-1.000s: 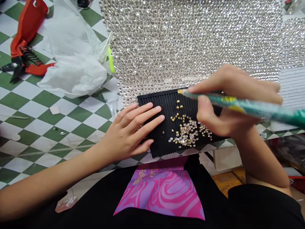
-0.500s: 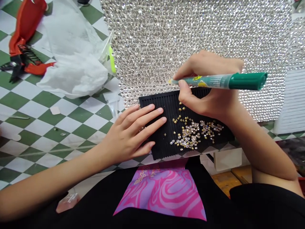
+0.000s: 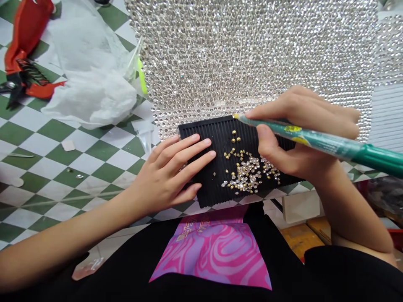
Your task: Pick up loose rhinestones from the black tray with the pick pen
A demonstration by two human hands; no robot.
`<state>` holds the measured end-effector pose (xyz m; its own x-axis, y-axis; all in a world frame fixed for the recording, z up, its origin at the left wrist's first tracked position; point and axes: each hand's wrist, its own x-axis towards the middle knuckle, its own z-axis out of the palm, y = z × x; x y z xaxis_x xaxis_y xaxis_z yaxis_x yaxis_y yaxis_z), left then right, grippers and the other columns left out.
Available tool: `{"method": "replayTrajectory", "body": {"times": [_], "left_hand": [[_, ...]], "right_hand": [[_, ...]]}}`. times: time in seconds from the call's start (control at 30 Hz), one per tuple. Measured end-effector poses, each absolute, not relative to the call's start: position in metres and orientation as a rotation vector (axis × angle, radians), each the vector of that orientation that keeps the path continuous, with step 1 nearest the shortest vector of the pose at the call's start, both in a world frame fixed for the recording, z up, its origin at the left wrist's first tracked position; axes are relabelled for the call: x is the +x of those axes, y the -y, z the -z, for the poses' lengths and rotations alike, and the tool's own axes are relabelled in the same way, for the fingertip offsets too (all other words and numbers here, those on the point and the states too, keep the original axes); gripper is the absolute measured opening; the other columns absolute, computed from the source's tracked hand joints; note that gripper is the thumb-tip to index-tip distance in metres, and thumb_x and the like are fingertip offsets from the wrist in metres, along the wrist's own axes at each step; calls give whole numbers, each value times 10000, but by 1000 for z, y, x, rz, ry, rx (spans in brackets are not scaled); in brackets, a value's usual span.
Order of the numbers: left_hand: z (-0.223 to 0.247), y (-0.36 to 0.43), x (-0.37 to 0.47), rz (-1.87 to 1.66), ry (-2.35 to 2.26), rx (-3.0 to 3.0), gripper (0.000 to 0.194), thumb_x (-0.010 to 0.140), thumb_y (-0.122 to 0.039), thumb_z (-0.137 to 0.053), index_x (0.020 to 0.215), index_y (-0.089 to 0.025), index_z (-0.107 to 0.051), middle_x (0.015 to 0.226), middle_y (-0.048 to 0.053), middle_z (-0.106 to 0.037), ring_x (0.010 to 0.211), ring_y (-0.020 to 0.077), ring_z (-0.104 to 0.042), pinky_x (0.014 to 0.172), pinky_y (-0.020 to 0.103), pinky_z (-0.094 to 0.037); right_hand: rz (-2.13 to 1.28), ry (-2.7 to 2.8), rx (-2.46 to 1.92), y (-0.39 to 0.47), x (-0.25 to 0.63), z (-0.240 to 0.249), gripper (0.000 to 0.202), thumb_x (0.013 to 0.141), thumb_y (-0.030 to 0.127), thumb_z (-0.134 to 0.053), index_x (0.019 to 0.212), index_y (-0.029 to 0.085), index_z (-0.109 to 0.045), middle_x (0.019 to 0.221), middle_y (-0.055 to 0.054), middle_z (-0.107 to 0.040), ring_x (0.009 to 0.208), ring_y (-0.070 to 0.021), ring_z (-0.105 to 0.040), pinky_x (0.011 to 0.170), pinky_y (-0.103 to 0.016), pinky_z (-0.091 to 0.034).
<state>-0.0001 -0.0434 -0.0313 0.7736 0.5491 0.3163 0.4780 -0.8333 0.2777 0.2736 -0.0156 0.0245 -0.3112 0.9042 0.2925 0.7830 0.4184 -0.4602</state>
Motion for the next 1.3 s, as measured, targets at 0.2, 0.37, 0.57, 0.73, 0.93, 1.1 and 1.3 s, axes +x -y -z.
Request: {"method": "replayTrajectory", "body": {"times": [0.2,0.37,0.57,0.73,0.93,1.1,1.3], "left_hand": [[32,44,0,-572,-821,2802,498,990,-373,-377,1429,-149,-447,1478,73,-514,1405,219,-430,1231,361,-266],[32,44,0,-582,-823,2801,500,991,-381,-375,1428,-149,-447,1481,71,-511,1404,220,-429,1218,361,-283],[31,44,0,-575,-830,2790,499,993,-383,-371,1430,-152,-443,1486,70,-505,1410,221,-421,1218,364,-281],[32,44,0,-573,-828,2794,497,994,-383,-370,1427,-151,-448,1484,69,-507,1407,222,-423,1216,364,-281],[31,43,1,-562,-833,2800,498,988,-373,-379,1430,-152,-444,1482,69,-509,1409,220,-425,1222,360,-282],[31,43,0,-572,-825,2801,496,984,-370,-394,1426,-150,-448,1476,71,-515,1403,221,-433,1220,361,-288],[31,43,1,-574,-827,2801,491,983,-358,-400,1425,-149,-446,1477,68,-515,1398,220,-436,1220,358,-282]], "right_hand": [[-208,2237,-1216,-1,260,-14,177,828,123,-625,985,172,-691,944,12,-713,846,-76,-662,815,-239,-550],[-177,2287,-1226,-7,253,-16,147,856,137,-621,987,167,-681,955,30,-711,864,-51,-661,834,-202,-557],[-162,2332,-1256,-6,253,-17,128,876,149,-604,983,165,-674,964,34,-714,898,-60,-674,875,-212,-566],[-176,2281,-1263,-4,256,-17,137,862,139,-611,973,164,-688,949,21,-713,872,-68,-670,841,-228,-567],[-205,2252,-1250,0,265,-17,200,832,106,-621,1007,165,-700,975,-11,-716,879,-98,-672,807,-260,-551],[-252,2108,-1333,19,277,-23,171,811,177,-633,928,252,-734,806,3,-675,692,-92,-597,617,-286,-431],[-407,2356,-1339,49,272,-47,128,790,150,-565,842,220,-659,681,23,-558,621,-36,-477,534,-221,-378]]}}
